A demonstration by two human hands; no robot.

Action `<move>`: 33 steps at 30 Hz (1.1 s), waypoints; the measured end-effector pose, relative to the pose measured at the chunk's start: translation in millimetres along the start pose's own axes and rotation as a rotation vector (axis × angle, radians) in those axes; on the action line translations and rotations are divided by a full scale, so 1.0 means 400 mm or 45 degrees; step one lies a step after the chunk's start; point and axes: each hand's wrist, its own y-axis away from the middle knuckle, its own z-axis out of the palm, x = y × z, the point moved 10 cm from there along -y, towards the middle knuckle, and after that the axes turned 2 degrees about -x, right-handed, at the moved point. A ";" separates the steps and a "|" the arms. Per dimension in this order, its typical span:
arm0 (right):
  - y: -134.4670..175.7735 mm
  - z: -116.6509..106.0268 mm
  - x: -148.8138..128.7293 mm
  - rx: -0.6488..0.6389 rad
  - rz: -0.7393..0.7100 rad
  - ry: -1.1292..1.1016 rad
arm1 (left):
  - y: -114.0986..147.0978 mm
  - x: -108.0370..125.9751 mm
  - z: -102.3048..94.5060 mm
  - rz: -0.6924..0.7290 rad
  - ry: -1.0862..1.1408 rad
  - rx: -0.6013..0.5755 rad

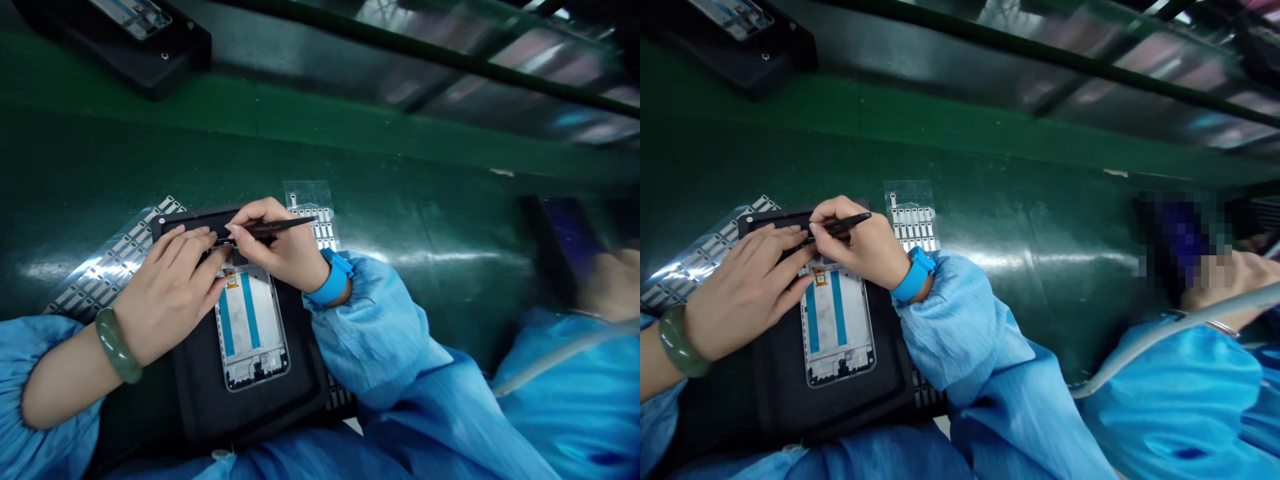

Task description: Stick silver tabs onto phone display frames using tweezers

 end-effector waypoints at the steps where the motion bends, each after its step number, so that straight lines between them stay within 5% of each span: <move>1: 0.000 0.000 -0.004 0.002 -0.020 0.013 | 0.000 0.000 0.000 0.001 0.002 0.002; 6: 0.002 0.003 -0.025 0.001 -0.129 0.108 | 0.000 0.000 -0.001 0.002 0.006 0.004; 23: 0.002 -0.003 -0.010 0.026 -0.064 0.077 | 0.001 -0.002 -0.001 -0.007 0.019 0.010; 33: 0.011 0.021 -0.060 -0.039 -0.305 0.190 | 0.000 -0.003 0.000 0.002 0.020 0.001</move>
